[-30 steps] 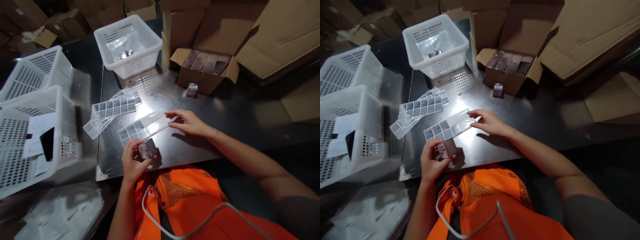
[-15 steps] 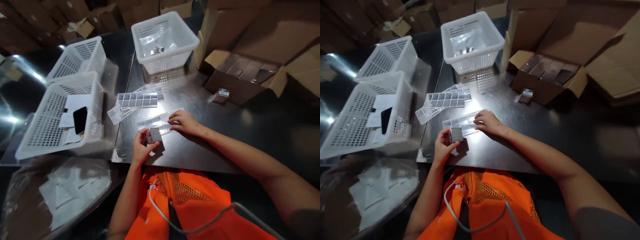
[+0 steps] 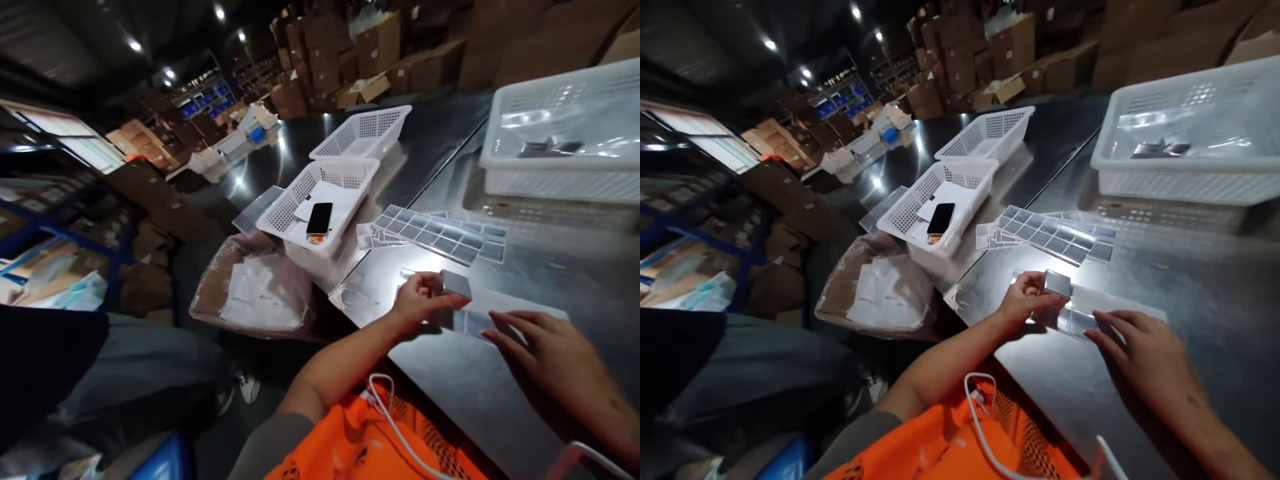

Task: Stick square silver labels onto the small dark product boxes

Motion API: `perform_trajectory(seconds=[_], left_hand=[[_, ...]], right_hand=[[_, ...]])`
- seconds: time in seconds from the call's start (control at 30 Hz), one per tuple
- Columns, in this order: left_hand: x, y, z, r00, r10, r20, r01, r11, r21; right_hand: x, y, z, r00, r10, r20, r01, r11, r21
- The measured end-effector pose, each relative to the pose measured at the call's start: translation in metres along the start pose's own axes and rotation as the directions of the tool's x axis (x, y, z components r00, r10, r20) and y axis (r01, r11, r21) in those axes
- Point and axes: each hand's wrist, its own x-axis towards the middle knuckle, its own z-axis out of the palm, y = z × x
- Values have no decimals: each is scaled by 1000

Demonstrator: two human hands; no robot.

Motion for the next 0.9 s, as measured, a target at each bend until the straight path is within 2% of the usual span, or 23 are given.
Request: perform_trajectory(seconds=[0.13,0.3,0.37,0.47,0.53,0.63,0.67,0.7,0.73,0.8,0.9], left_hand=[[3,-6,-1,1000,9,0,-9,999,41],[6,-10,1,999,31,8,-31,997,77],[6,-9,1,999,51,-15,-50,996,79],[7,-7,0,994,95,-48,-91,993,78],[6,-5,-1,993,114,-40,-110,991,78],[0,-2,-4,992,128,-11,-127,990,61],[-2,-1,-5,990,138,1,-138,989,55],[-4,0,-5,991,135,22,-136,989,50],[-6,1,-5,988,142,56,-146,987,62],[-10,4,-3,955,239,176,-269,947,173],[-23,8,5,864,366,347,-467,840,276]], right_hand=[[0,1,4,999,-18,-34,18,1000,7],[-4,-10,6,997,15,-78,-15,1000,9],[-3,-16,5,996,-9,-84,8,1000,-13],[3,-30,-9,996,-54,-68,58,996,71],[7,-43,-31,999,18,-42,-8,976,216],[9,-67,-74,967,256,-17,-216,847,485],[9,-75,-86,945,326,-23,-251,768,590],[8,-83,-96,928,368,-50,-228,671,706],[8,-90,-104,915,398,-67,-203,598,775],[6,-100,-112,911,408,-50,-179,503,845],[3,-110,-114,925,370,81,-252,442,861]])
